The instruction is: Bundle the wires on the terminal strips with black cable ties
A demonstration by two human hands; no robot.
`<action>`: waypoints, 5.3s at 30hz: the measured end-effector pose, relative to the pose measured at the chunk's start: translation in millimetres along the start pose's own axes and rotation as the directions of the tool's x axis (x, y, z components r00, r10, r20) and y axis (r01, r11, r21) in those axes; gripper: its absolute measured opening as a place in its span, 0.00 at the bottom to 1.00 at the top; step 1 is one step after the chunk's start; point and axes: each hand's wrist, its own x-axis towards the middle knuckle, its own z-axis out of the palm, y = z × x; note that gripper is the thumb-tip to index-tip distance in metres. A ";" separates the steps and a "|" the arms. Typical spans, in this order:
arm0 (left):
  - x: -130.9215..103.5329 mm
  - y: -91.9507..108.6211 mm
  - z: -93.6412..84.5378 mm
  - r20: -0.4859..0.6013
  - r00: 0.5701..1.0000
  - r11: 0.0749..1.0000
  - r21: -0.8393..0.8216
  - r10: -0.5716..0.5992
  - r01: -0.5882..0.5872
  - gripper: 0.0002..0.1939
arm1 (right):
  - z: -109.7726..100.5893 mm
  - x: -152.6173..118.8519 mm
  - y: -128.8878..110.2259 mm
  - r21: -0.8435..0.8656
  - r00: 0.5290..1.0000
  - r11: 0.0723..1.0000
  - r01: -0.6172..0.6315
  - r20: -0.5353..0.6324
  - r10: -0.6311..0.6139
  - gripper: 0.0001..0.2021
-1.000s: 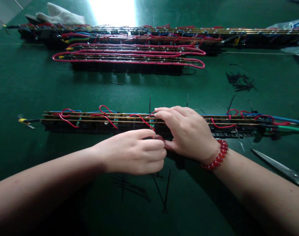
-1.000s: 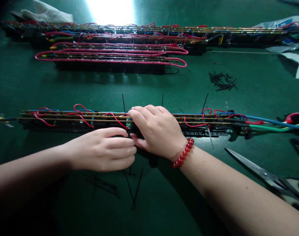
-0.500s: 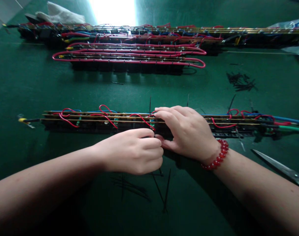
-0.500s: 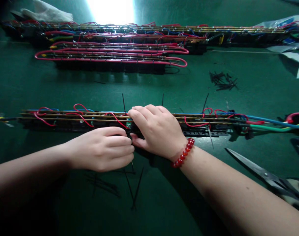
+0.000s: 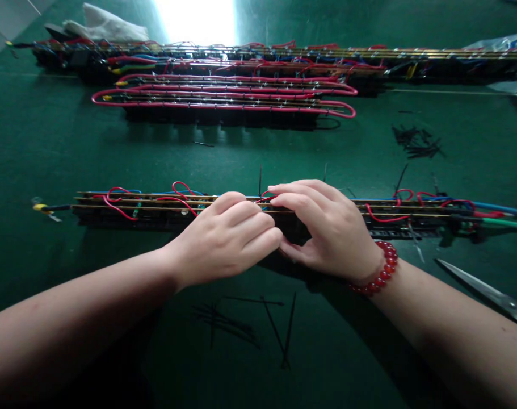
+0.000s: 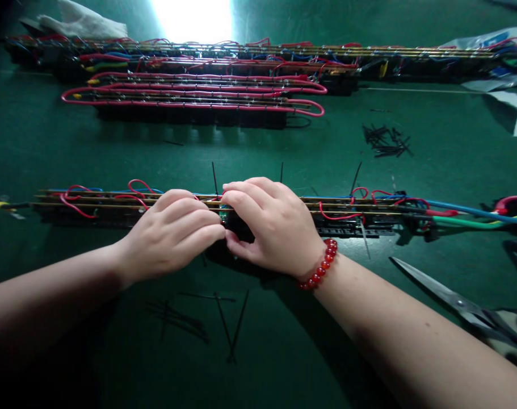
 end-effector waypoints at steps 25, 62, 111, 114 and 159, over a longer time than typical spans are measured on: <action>-3.3 -5.3 4.1 -0.068 0.994 0.989 -0.129 -0.083 0.073 0.05 | -4.3 0.6 -4.9 0.243 0.973 0.965 -0.095 -0.182 0.142 0.08; -5.2 -7.8 4.3 -0.045 0.947 0.939 -0.152 -0.319 0.309 0.03 | -9.2 7.8 -16.4 0.677 0.810 0.652 -0.340 -0.141 0.569 0.06; -4.5 -3.3 -3.4 -0.039 0.971 0.971 0.035 -0.235 0.236 0.06 | -4.7 5.0 -10.8 0.242 0.846 0.841 -0.485 -0.113 0.520 0.03; -3.4 0.6 -6.6 -0.001 0.981 0.977 0.095 -0.193 0.192 0.08 | -3.9 5.4 -10.3 0.231 0.850 0.847 -0.480 -0.116 0.513 0.03; -5.8 -1.1 3.6 0.083 0.960 0.962 -0.037 -0.267 0.271 0.07 | -5.8 5.5 -10.6 0.161 0.894 0.896 -0.414 -0.112 0.433 0.02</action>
